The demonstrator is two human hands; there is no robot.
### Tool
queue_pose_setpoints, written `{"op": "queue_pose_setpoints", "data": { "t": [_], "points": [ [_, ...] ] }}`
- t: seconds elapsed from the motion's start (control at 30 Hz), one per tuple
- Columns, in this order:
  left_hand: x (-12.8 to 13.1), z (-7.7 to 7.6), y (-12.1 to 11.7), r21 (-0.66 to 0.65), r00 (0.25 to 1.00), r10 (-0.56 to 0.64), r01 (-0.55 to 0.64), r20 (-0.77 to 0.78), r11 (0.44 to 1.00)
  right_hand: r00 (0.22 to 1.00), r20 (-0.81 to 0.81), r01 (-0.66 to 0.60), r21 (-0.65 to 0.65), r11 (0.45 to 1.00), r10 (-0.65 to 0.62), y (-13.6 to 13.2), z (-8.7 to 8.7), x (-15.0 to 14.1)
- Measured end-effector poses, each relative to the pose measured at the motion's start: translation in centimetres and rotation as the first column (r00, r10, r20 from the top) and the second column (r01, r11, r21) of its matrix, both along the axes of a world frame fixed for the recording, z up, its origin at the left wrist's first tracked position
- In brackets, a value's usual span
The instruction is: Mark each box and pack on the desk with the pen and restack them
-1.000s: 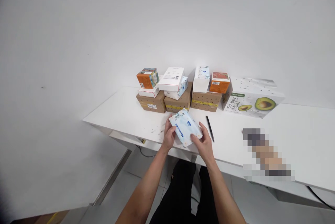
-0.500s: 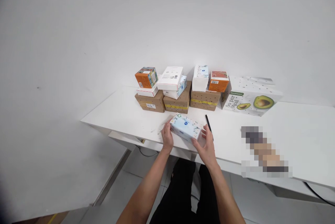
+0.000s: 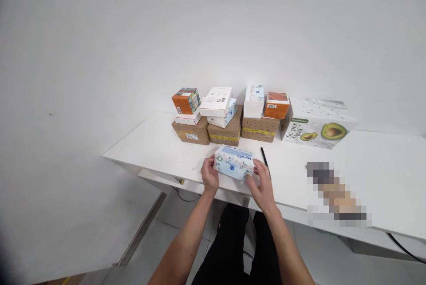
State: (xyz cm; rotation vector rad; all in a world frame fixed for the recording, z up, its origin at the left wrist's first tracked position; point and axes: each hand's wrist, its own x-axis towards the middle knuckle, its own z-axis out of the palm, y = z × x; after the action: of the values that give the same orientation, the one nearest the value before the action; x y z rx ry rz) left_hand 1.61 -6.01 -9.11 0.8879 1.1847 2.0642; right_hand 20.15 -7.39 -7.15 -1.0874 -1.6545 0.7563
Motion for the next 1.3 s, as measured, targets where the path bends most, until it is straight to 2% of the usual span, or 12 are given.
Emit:
{"op": "queue_pose_setpoints", "data": {
  "t": [0.1, 0.27, 0.43, 0.53, 0.67, 0.8, 0.97, 1.13, 1.3],
  "points": [
    [0.1, -0.4, 0.1, 0.025, 0.998, 0.029, -0.027, -0.064, 0.999, 1.000, -0.025, 0.007, 0.040, 0.999, -0.006, 0.3, -0.8, -0.2],
    [0.1, -0.3, -0.1, -0.018, 0.984, 0.074, -0.078, -0.164, 0.997, 0.973, -0.226, 0.024, -0.099, 0.995, -0.046, 0.3, -2.1, -0.8],
    [0.2, 0.3, -0.2, -0.059, 0.984, 0.064, -0.075, -0.167, 0.995, 0.910, -0.406, 0.003, -0.203, 0.979, -0.087, 0.1, -1.3, -0.9],
    [0.3, 0.5, -0.3, -0.073, 0.988, 0.017, -0.028, -0.153, 0.997, 0.916, -0.373, 0.051, -0.264, 0.963, -0.150, 0.2, -0.6, -0.8],
    [0.3, 0.6, -0.6, -0.089, 0.994, -0.011, 0.001, -0.110, 0.996, 0.934, -0.351, -0.001, -0.194, 0.981, -0.068, 0.3, -0.4, -0.6],
    [0.3, 0.5, -0.7, -0.022, 0.999, -0.034, 0.034, -0.018, 0.999, 0.880, -0.473, -0.012, -0.118, 0.993, -0.045, 0.6, -0.7, -0.5],
    [0.2, 0.3, -0.7, 0.048, 1.000, 0.004, -0.005, 0.028, 0.999, 0.840, -0.543, -0.008, -0.045, 0.999, -0.018, 0.8, -0.5, -0.7],
    [0.1, -0.1, -0.9, 0.083, 0.999, 0.032, -0.033, 0.007, 0.996, 0.782, -0.624, -0.020, -0.006, 1.000, 0.012, 1.0, -0.7, -0.6],
    [0.2, 0.2, -1.4, 0.146, 0.995, 0.017, -0.002, -0.102, 0.989, 0.783, -0.616, 0.051, -0.075, 0.996, -0.086, 0.5, -1.9, 0.0]
  ]
}}
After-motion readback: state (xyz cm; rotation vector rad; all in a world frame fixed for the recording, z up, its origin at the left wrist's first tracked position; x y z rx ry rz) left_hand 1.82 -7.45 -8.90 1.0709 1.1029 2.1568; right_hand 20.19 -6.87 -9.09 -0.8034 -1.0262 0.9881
